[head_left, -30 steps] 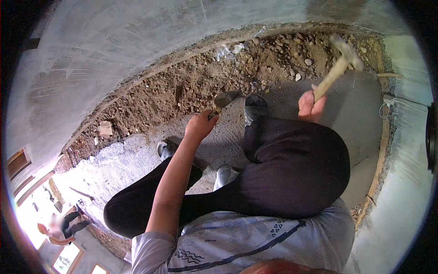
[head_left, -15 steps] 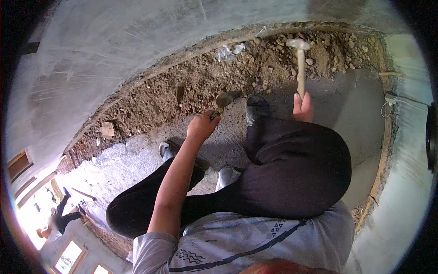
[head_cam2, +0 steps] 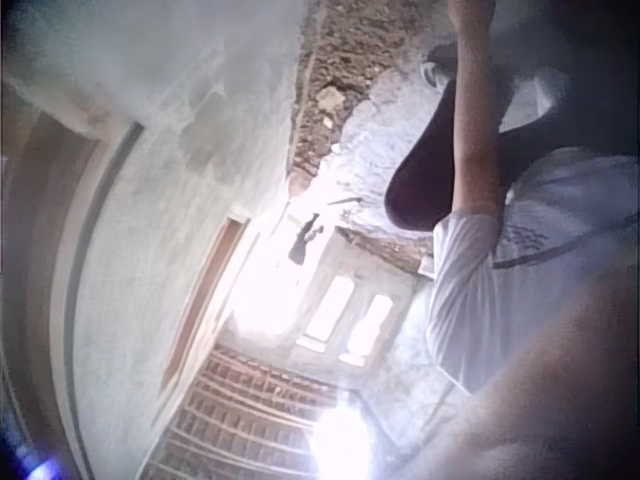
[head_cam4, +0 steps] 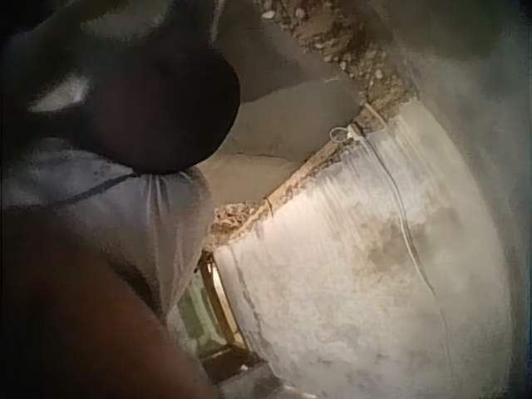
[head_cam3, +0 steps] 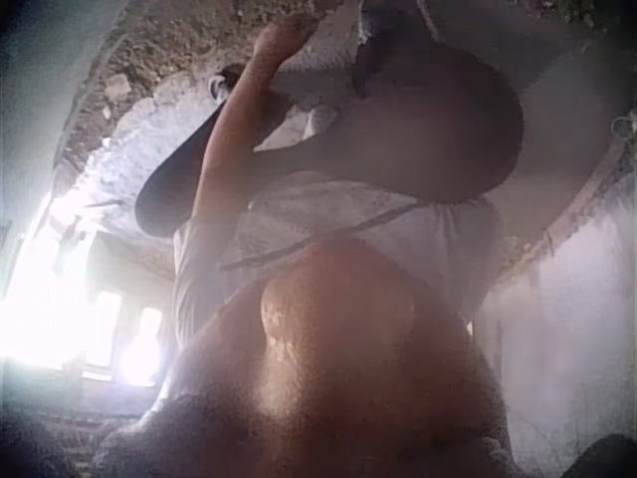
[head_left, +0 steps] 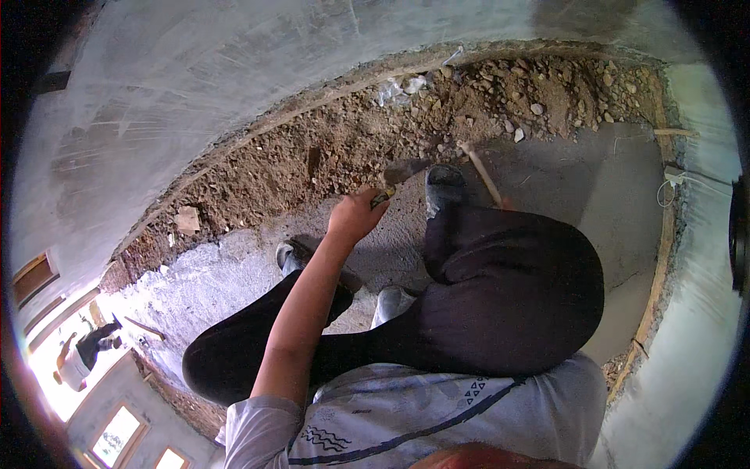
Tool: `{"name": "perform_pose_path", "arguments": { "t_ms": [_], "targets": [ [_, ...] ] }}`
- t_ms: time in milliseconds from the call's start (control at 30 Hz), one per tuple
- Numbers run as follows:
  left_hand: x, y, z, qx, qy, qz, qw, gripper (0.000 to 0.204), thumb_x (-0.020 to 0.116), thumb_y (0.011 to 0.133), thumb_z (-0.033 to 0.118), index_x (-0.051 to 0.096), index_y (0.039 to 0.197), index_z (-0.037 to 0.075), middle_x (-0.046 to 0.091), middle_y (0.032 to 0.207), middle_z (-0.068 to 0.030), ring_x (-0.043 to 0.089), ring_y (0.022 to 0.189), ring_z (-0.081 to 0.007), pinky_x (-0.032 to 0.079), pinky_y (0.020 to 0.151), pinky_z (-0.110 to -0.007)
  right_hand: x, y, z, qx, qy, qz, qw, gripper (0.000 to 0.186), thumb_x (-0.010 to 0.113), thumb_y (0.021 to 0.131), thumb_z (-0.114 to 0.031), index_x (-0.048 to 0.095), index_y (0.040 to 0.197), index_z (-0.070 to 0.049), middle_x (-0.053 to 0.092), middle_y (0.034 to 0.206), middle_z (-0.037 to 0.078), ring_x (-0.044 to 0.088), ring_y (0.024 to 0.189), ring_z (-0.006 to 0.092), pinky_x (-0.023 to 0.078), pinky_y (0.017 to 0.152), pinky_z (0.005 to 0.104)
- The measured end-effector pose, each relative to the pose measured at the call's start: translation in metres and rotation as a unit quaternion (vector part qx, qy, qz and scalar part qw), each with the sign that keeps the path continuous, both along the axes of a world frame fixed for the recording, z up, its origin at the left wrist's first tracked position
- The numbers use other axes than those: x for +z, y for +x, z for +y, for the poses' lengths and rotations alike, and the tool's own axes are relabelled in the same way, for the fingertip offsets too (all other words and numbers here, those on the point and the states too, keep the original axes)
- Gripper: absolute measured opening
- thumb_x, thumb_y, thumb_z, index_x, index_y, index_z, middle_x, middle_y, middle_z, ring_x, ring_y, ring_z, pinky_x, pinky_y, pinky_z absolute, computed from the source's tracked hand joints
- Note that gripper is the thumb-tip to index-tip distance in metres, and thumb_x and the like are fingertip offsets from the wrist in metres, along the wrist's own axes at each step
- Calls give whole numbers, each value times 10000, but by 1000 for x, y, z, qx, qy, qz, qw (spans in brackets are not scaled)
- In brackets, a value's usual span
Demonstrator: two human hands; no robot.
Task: Repairing a concrete floor or wall joint using a trowel and hammer.
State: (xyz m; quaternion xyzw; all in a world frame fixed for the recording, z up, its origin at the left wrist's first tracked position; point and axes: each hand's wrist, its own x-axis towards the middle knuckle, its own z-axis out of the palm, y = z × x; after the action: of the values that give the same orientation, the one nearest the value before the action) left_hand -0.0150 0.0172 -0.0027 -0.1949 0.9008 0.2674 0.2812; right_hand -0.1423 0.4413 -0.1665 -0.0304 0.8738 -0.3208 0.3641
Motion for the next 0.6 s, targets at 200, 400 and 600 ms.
{"name": "perform_pose_path", "arguments": {
  "t_ms": [200, 400, 600],
  "targets": [
    [2, -1, -4, 52, -42, -12, 998, 552, 575, 961, 560, 603, 1331, 151, 734, 1039, -208, 705, 972, -423, 570, 841, -531, 48, -10, -96, 68, 88, 21, 994, 580, 540, 1017, -496, 516, 1426, -84, 709, 1001, 187, 702, 910, 362, 545, 779, 479],
    [1, 5, -44, 134, -125, 5, 983, 557, 547, 968, 568, 591, 1345, 160, 723, 994, -256, 709, 899, -448, 568, 796, -556, 95, -25, -122, 113, 11, 222, 968, 562, 576, 998, -458, 565, 1411, -77, 718, 981, 222, 700, 901, 436, 561, 777, 514],
    [-25, 66, -124, 238, -143, 26, 960, 578, 537, 957, 578, 615, 1316, 132, 727, 1032, -237, 685, 1001, -444, 537, 855, -547, 83, -28, -109, 77, 26, 172, 982, 604, 564, 1012, -456, 495, 1478, -78, 699, 1082, 241, 699, 939, 403, 553, 820, 467]
  ]
}}
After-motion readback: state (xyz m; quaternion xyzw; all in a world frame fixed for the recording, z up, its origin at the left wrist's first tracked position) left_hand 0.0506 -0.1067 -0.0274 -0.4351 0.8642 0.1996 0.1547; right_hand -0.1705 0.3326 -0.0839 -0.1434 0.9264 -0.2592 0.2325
